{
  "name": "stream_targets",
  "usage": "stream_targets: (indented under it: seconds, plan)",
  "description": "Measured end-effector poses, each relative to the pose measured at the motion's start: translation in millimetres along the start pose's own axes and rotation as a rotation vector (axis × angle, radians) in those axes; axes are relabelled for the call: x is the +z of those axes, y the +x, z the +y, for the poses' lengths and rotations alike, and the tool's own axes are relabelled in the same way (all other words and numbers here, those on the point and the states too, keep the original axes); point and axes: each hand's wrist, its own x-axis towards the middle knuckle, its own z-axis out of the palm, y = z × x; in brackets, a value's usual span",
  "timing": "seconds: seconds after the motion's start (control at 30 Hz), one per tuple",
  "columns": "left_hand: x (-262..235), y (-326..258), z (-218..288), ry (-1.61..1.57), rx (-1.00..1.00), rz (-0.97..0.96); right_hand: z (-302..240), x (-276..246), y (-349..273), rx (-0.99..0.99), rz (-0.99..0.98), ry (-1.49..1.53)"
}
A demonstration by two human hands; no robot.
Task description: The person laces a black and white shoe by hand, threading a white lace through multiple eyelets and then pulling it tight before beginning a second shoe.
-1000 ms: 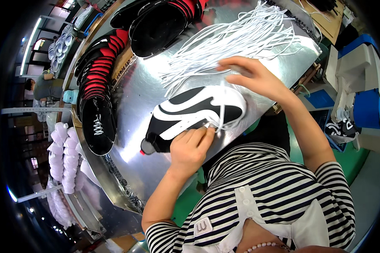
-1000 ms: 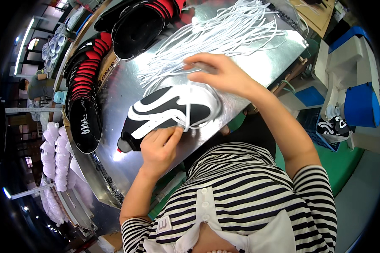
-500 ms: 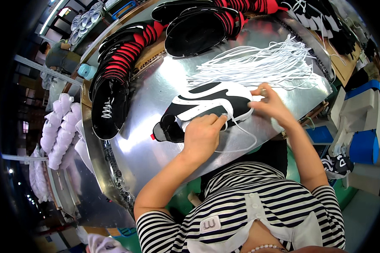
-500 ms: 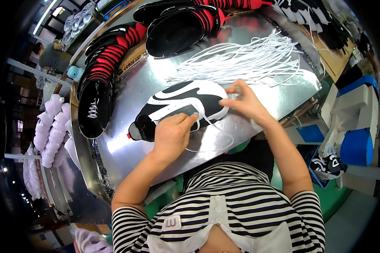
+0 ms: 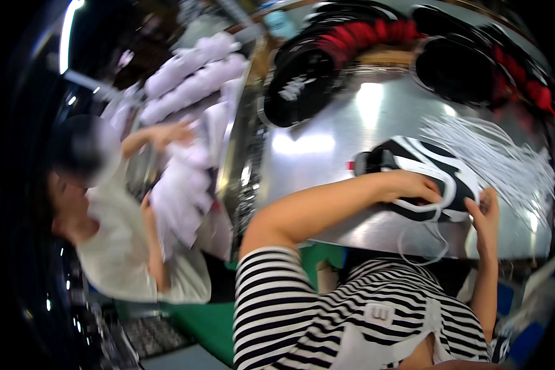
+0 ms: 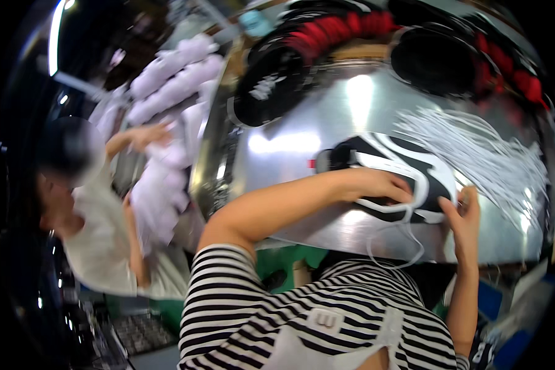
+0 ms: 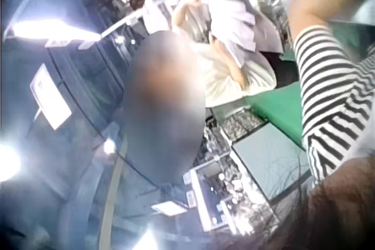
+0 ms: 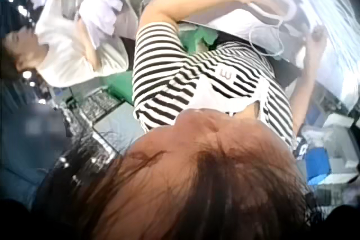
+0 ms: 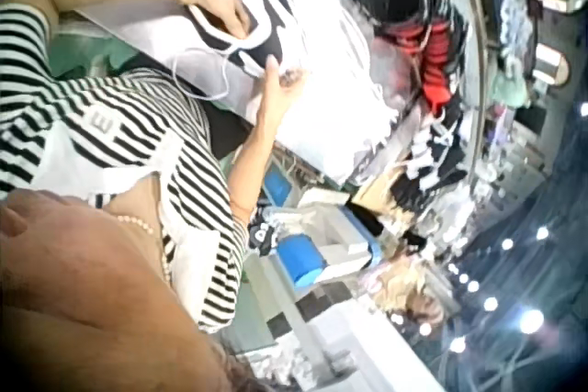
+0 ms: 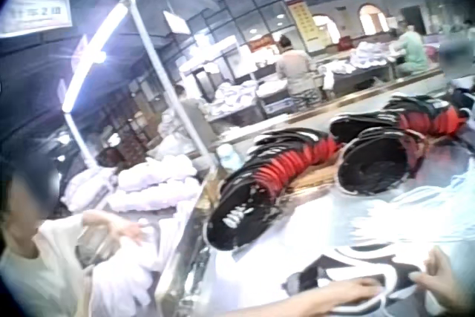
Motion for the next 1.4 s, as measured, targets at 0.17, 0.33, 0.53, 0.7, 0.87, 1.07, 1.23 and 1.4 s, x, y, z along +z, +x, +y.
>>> stream_targets:
  seconds: [0.17, 0.33, 0.53, 0.7, 0.87, 1.07, 1.23, 1.4]
  plan:
    - [8.7, 7.8, -4.4, 0.082, 0.087, 0.144, 3.1, 1.1, -4.6, 0.121, -0.014, 0.133]
    - [-19.7, 1.1, -20.2, 0.312, 0.244, 0.675, -10.1, 13.8, -1.3, 0.26, 0.003, 0.207]
    - [-1.6, -5.3, 14.6, 0.243, 0.304, 0.402, -7.6, -10.2, 15.3, 0.388, -0.124, 0.421]
    - [1.4, -8.3, 18.1, 0.168, 0.185, 0.33, -4.2, -6.3, 3.5, 0.409, -0.134, 0.434]
    - [-1.1, -5.4, 17.0, 0.199, 0.152, 0.32, 0.8, -4.5, -2.6, 0.41, -0.123, 0.454]
    - [3.5, -6.9, 21.8, 0.196, 0.156, 0.313, -0.2, -4.1, -6.5, 0.371, -0.087, 0.452]
    - [-2.5, -22.9, 7.0, 0.806, 0.324, 0.621, 3.5, -2.3, -9.4, 0.254, -0.025, 0.447]
    - [-2.8, -67.5, 10.0, 1.101, 0.606, 0.911, 4.1, 8.2, -11.9, 0.189, 0.091, 0.572]
